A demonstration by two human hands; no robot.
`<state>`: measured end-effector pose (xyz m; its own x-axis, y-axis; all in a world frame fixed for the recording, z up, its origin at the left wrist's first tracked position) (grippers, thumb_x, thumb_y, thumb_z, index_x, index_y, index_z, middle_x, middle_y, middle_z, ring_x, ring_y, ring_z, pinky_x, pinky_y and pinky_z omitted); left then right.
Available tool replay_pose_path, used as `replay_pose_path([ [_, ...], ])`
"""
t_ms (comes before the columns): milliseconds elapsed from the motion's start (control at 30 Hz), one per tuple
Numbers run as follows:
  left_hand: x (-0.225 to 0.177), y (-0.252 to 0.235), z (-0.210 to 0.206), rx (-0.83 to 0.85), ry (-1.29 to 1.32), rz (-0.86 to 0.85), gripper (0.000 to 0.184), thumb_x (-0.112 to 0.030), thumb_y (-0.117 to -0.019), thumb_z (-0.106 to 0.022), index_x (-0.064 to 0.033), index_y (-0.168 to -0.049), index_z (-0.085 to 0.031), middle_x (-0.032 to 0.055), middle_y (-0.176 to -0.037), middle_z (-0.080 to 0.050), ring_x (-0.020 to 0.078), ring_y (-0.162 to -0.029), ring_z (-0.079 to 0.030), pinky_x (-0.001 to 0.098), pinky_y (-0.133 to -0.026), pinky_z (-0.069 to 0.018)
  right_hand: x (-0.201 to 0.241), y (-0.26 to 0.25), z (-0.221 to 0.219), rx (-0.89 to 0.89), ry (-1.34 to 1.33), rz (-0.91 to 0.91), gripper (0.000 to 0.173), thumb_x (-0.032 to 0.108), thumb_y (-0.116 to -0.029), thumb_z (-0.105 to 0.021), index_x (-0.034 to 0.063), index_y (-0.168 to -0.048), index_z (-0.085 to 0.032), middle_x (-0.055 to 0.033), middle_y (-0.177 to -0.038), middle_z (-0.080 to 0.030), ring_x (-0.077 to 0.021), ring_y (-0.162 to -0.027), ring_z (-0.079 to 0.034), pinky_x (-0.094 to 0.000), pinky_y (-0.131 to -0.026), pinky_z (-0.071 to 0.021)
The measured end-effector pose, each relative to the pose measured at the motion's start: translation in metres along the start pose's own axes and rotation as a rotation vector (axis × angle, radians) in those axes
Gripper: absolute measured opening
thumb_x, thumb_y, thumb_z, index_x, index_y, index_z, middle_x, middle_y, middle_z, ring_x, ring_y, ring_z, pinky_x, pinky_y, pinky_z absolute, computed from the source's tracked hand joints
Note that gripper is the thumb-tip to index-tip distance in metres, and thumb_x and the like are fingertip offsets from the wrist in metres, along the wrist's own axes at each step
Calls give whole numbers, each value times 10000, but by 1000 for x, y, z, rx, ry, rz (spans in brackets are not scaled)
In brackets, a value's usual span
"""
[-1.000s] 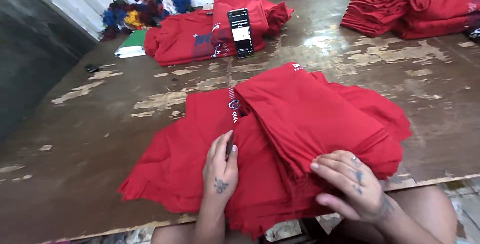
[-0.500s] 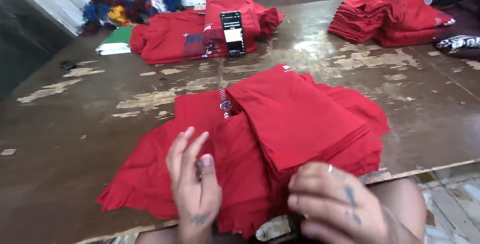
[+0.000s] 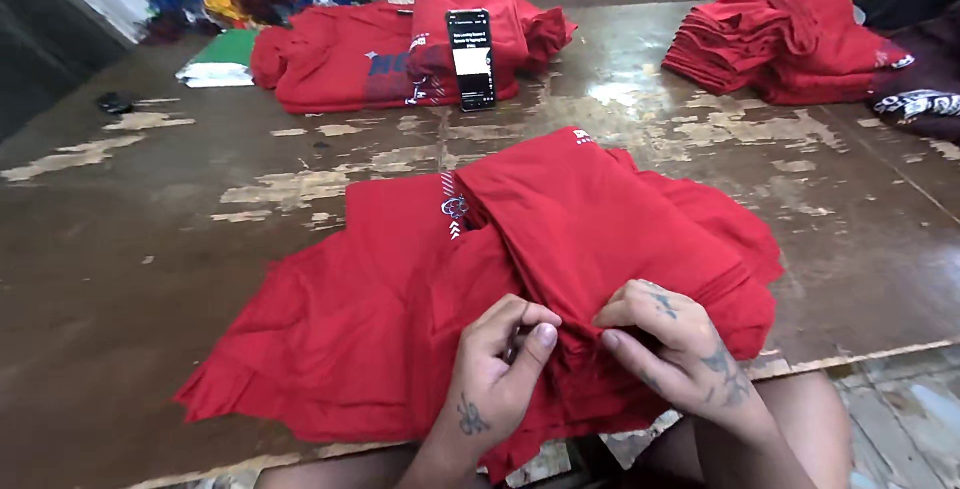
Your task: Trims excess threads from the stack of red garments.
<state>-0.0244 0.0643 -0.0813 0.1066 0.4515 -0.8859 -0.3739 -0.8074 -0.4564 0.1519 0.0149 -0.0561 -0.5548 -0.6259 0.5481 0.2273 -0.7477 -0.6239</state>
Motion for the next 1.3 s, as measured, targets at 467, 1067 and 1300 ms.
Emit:
replay_pose_path([
  [467, -15, 5, -25, 84, -214, -124, 200, -164, -963, -616, -9, -844, -659, 30, -796, -598, 16, -721, -557, 134, -628, -465, 8, 6, 2, -19, -19, 188, 191, 173, -997, -537, 78, -927, -687, -89, -804, -658, -213, -842, -652, -346, -804, -512],
  [1067, -9, 6, -26, 199, -130, -112, 295, -218, -1037, -550, -3, -850, -625, 30, -756, -593, 15, -684, -543, 151, -618, -450, 4, 9, 2, -30, -67, 138, 200, 155, -989, -503, 44, -910, -649, -126, -864, -696, -237, -885, -674, -359, -851, -517],
  [1300, -6, 10, -21, 126, 30, -99, 202, -205, -961, -621, -58, -822, -629, -44, -693, -543, -34, -617, -475, 114, -556, -382, 8, 8, -4, 33, 62, 105, 292, 301, -1025, -527, 85, -1036, -723, -72, -837, -709, -221, -826, -656, -374, -794, -498],
])
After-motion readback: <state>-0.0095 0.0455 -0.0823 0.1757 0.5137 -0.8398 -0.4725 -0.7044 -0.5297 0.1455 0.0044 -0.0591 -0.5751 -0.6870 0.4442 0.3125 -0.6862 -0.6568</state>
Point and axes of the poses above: each hand's wrist, its own y-axis away from the middle knuckle, its own z-axis out of the back of the hand, x = y × z, the point moved 6 cm from there along -y, towards the middle knuckle
